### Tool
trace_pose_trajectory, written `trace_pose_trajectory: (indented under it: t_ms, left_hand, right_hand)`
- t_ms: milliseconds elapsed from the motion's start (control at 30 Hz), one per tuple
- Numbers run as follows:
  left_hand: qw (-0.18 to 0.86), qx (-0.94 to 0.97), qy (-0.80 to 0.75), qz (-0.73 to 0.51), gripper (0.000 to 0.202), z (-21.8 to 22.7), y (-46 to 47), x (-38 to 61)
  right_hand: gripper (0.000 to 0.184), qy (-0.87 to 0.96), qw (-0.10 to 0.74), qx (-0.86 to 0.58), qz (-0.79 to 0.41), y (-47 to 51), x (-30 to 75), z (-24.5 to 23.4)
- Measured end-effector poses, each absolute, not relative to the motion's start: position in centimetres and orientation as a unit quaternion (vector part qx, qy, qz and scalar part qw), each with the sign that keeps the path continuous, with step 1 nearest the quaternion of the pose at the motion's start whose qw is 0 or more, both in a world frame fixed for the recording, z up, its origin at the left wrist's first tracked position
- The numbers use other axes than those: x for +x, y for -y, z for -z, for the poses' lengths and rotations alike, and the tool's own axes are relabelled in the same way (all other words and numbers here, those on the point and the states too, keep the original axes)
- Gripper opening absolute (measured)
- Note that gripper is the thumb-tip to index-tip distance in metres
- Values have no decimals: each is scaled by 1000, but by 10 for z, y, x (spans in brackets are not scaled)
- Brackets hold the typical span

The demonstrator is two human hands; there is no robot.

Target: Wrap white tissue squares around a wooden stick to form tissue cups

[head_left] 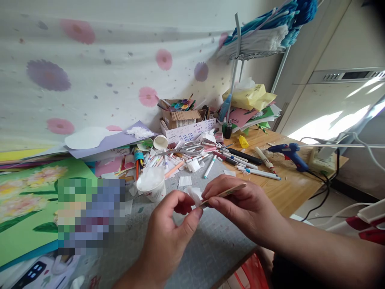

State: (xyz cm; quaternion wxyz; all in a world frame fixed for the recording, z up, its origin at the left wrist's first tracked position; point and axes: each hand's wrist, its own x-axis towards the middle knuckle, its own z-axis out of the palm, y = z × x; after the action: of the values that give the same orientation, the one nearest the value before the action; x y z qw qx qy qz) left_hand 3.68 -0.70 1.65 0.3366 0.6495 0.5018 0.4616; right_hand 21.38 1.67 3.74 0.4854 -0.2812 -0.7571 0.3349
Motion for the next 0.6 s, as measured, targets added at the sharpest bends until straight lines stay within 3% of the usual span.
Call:
trace_pose_trajectory:
  t_ms: [233,433,600]
  left_hand:
    - [423,599,-525,-432,16,-13,-1,37]
    - [538,499,-521,-435,12,-7,-8,30]
    - [548,473,-547,-420,12,-10,-16,26]
  right_hand:
    - [10,765,472,-268,-347,-27,211,-32]
    - [16,671,433,-325,-506,-49,218,-26]
    - [20,573,442,-354,-592,-67,228,-20]
